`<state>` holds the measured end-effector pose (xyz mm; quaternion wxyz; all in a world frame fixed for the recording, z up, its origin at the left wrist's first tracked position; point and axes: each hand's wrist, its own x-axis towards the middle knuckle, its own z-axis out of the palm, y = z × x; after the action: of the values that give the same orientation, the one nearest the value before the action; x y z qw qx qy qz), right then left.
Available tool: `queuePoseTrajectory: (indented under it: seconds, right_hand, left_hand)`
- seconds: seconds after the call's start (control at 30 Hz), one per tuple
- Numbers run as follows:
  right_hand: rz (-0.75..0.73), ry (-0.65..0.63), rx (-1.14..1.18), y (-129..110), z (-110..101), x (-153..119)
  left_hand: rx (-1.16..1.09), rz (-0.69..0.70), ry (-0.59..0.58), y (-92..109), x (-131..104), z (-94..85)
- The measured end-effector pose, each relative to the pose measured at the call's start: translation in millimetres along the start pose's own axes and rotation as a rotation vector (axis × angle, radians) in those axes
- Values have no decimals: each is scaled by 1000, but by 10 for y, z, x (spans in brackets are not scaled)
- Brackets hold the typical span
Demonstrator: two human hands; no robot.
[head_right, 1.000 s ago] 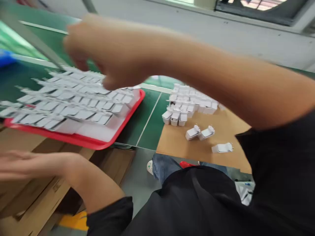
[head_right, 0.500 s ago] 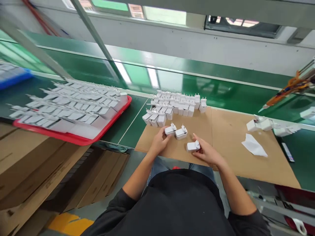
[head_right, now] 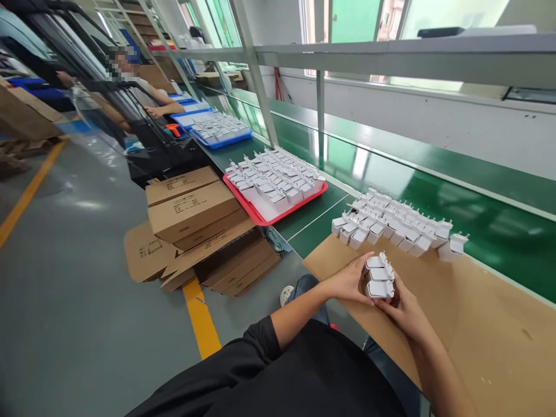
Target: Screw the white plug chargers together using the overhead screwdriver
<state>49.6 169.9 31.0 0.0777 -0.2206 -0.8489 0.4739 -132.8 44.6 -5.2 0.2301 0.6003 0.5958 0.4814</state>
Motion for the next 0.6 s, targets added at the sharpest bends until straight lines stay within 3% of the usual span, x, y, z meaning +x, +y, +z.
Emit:
queuePoseTrajectory:
  seconds: [0.1,0.2,0.37,0.47,0.6]
  right_hand:
    - [1,-27,23,-129,106,93]
    - [-14,-105,83,-462,345,310]
    - [-205,-311,174,-1299,1060,1090]
    - [-288,-441,-20,-1804,1565,1734]
    - [-341,-397,-261,-2367,2111,2498]
  left_hand:
    - [7,20,97,27,-123,-92]
    - [29,-32,228,128,-419,-456]
    - [104,-189,528,160,-1044,-1514]
    - [133,-279,620,-79,-1294,-2249]
    - [148,-340,716,-537,-1405,-3062]
